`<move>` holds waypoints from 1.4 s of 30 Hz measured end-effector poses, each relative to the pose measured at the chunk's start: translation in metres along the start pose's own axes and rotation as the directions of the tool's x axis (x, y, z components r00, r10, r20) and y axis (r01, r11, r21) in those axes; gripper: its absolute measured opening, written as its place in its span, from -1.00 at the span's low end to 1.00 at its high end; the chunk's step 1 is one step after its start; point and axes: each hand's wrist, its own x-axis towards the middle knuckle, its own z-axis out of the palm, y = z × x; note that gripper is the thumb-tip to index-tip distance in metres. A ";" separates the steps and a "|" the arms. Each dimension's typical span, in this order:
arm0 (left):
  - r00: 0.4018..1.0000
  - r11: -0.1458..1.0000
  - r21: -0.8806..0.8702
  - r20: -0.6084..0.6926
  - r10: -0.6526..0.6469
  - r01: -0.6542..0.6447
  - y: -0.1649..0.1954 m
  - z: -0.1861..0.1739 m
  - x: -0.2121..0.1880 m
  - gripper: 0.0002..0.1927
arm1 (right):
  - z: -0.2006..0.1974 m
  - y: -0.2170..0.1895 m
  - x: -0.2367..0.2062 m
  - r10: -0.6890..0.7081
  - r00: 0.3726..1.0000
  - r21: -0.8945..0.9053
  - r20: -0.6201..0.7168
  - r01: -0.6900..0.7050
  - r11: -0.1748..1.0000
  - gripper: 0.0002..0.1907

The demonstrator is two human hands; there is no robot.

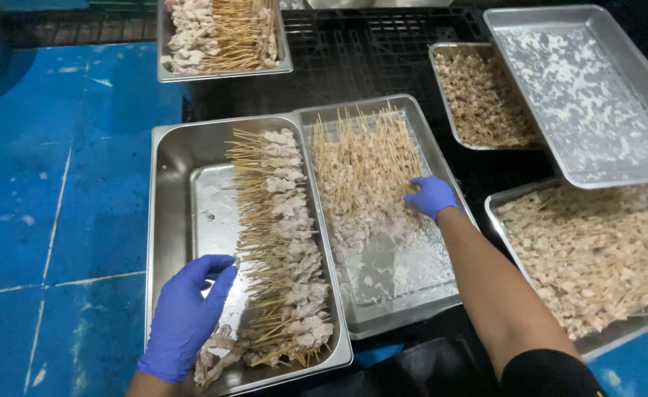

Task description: The person threads pieces of raw meat onto bamboo skewers one at a time and arranges the finished skewers upright in a metal tray, working through trays of prepared meat on a low work rack.

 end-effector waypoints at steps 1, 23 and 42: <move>1.000 1.000 0.009 -0.010 -0.014 0.014 -0.001 0.000 0.001 -0.70 | 0.002 -0.003 0.002 0.018 0.999 0.026 0.043 -0.019 0.999 -0.41; 0.996 1.000 -0.015 -0.087 0.014 -0.016 -0.013 -0.001 0.012 -0.75 | -0.010 0.006 -0.003 0.076 0.995 0.333 0.068 -0.095 0.938 -0.76; 0.959 0.952 -0.140 0.037 0.281 -0.273 0.027 0.035 -0.020 -0.73 | -0.100 -0.066 -0.146 -0.128 0.984 0.639 -0.124 0.178 0.748 -0.79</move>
